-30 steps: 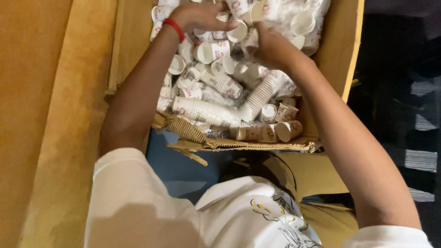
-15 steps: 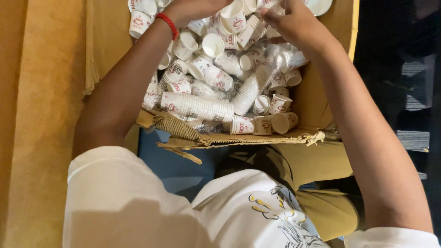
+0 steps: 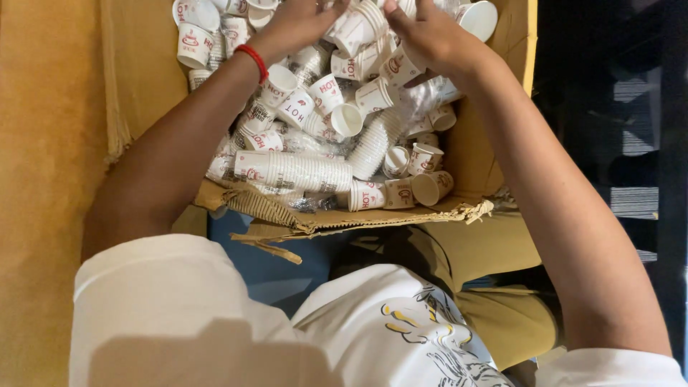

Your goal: The recorder takes paper cups from a cardboard box, stacks them, and places a stack into a plastic sleeve on a table.

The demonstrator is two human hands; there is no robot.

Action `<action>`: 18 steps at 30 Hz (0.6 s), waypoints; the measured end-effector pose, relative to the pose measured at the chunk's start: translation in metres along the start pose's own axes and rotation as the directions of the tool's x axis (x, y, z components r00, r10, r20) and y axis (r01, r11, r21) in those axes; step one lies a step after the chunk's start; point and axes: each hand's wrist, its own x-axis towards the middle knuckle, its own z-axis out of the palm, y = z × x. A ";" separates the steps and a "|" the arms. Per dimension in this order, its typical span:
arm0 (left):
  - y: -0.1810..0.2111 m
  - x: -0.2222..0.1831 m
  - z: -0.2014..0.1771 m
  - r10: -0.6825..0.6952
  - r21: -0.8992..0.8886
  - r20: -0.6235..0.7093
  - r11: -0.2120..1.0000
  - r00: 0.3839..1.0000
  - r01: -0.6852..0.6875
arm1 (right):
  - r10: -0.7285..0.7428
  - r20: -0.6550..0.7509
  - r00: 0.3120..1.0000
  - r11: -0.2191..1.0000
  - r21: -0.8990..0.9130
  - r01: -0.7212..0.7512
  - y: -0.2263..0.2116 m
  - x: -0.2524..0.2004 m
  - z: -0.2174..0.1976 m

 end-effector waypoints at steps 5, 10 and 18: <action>-0.012 0.017 0.001 0.208 -0.091 0.055 0.975 0.977 -0.202 | 0.072 0.082 0.994 0.983 0.162 -0.085 -0.027 -0.025 -0.010; 0.061 -0.015 -0.016 0.371 -0.328 0.299 0.905 0.880 -0.270 | 0.171 0.136 0.976 0.960 0.198 -0.196 -0.008 -0.014 -0.010; 0.059 -0.041 -0.036 -0.018 0.327 0.792 0.857 0.611 -0.399 | 0.124 0.250 0.960 0.984 0.097 -0.152 -0.018 -0.019 -0.002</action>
